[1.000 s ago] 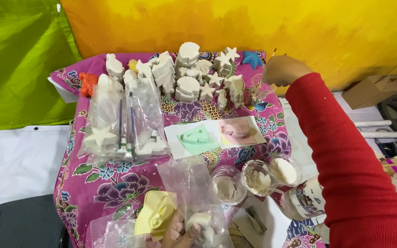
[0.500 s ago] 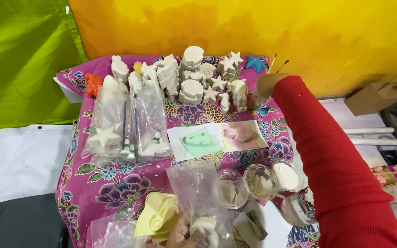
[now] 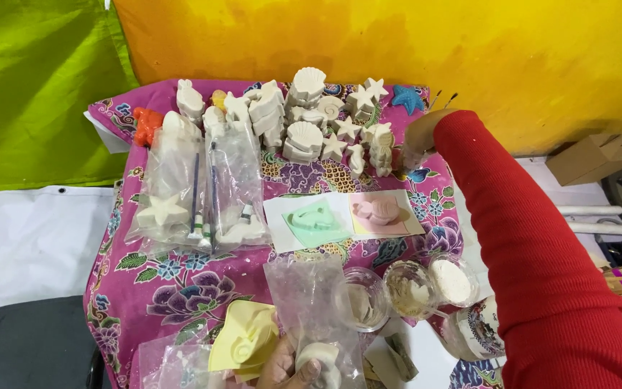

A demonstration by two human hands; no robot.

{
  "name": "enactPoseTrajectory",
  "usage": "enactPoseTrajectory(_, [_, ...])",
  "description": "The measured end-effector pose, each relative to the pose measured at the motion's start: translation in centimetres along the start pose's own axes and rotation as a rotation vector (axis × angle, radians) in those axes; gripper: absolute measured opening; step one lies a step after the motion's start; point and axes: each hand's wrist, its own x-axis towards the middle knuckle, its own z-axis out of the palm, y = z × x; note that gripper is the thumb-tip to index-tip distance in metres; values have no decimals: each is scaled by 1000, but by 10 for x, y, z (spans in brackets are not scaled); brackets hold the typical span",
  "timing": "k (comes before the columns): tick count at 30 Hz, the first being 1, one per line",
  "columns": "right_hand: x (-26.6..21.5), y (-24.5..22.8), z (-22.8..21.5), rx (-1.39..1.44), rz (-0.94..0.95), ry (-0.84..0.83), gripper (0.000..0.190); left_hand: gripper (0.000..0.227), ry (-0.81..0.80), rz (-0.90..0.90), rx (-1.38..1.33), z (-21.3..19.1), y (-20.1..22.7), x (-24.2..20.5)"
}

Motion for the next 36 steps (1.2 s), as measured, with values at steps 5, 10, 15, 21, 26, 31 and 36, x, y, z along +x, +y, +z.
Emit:
enactPoseTrajectory(5, [-3, 9, 0, 84, 4, -65, 33, 80, -21, -21, 20, -15, -6, 8])
enactPoseTrajectory(10, [-7, 21, -1, 336, -41, -123, 27, 84, 59, -83, 127, -6, 4, 3])
enactPoseTrajectory(15, [-13, 23, 1, 504, -26, -204, 16, 72, 9, -9, 118, -7, -1, 3])
enactPoseTrajectory(21, [-19, 25, 2, 541, -4, -223, 49, 83, 198, -67, 43, -4, 1, 2])
enactPoseTrajectory(26, [-13, 32, 2, 534, -64, -224, 33, 81, 157, -72, 28, -3, 4, 1])
enactPoseTrajectory(31, [49, 71, 8, 574, -260, -344, 16, 86, 68, 12, 59, -13, -7, 4])
enactPoseTrajectory(36, [37, 64, 6, 587, -289, -393, 22, 62, 95, 17, 104, -2, 1, -2])
